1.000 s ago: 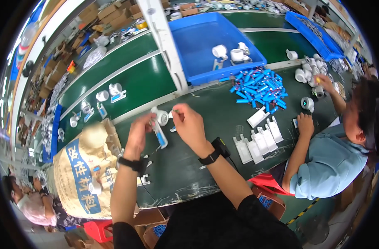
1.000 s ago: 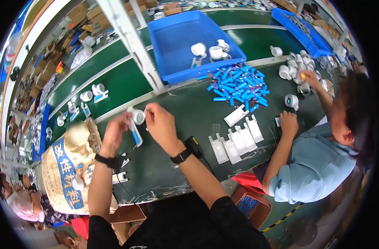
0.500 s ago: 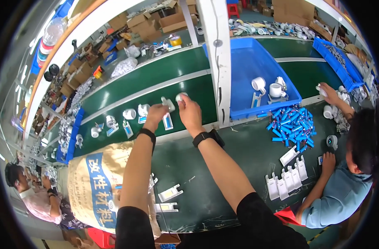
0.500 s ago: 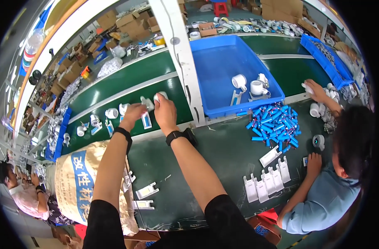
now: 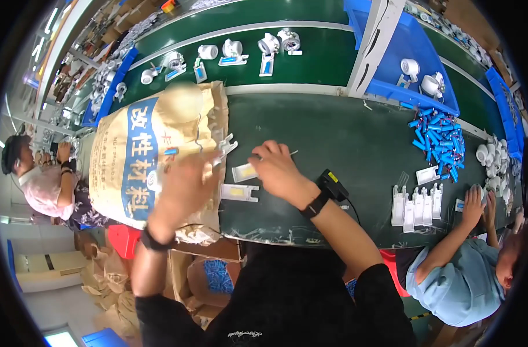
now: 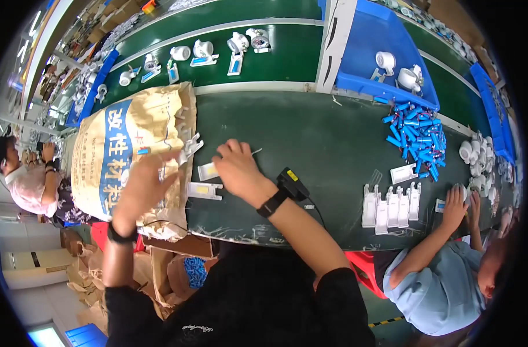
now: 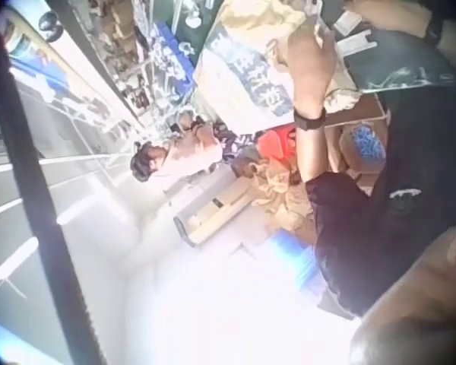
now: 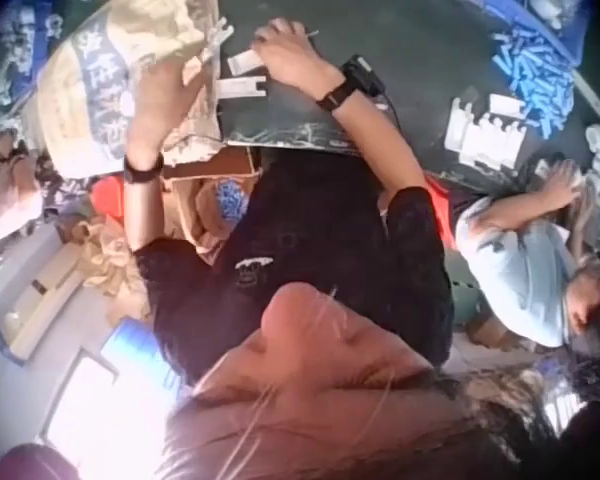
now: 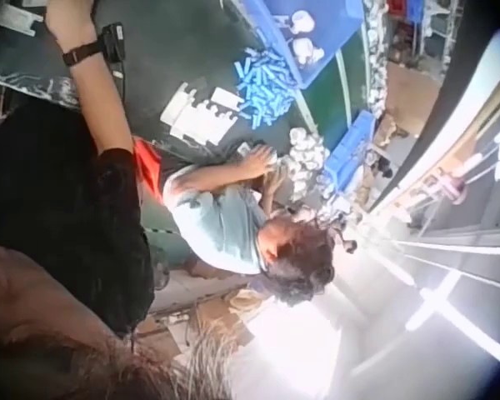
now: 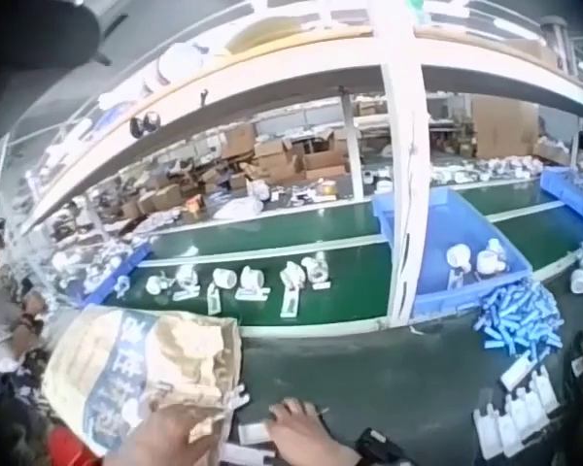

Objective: The person peels a yellow sticker and presses it onto a white plastic base before setting it aside. They then connect a battery to a light fixture's circuit board, tuck the battery inside, and snap the fixture onto the base.

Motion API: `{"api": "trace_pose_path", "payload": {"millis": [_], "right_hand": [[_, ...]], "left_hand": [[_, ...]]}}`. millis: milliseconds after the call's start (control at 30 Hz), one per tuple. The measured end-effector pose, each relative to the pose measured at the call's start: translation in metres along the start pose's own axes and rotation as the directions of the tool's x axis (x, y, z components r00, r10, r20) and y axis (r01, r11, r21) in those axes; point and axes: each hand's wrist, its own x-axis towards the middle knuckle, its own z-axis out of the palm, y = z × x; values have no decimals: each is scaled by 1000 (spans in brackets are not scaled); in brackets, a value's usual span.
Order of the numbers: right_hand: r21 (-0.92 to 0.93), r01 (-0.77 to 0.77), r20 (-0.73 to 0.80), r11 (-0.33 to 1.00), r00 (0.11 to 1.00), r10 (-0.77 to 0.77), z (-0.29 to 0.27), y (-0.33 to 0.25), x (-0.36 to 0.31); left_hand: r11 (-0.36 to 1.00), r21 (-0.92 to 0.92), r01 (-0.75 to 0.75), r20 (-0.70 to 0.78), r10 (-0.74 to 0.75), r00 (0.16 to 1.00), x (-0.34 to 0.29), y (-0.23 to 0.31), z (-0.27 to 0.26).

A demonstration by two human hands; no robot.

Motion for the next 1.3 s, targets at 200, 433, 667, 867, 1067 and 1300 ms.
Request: {"api": "trace_pose_path", "payload": {"millis": [200, 433, 667, 867, 1067, 1300], "right_hand": [[-121, 38, 38, 992, 999, -34, -48, 39, -30], [-95, -130, -165, 987, 980, 113, -80, 29, -102], [234, -414, -305, 880, 828, 471, -70, -3, -157], [32, -346, -356, 938, 872, 334, -24, 9, -115], [467, -278, -460, 839, 734, 499, -55, -37, -150], [519, -213, -399, 828, 797, 454, -81, -56, -186]], "left_hand": [[992, 99, -81, -146, 95, 985, -53, 23, 82], [980, 125, 156, -106, -144, 984, -18, 58, 134], [978, 84, 191, -352, -150, 924, 35, 95, 127], [690, -661, 295, 16, -381, 925, -22, 96, 121], [-237, -875, 422, 473, -238, 848, -28, 111, 133], [-501, -691, 521, 506, 180, 843, -17, 118, 148]]}}
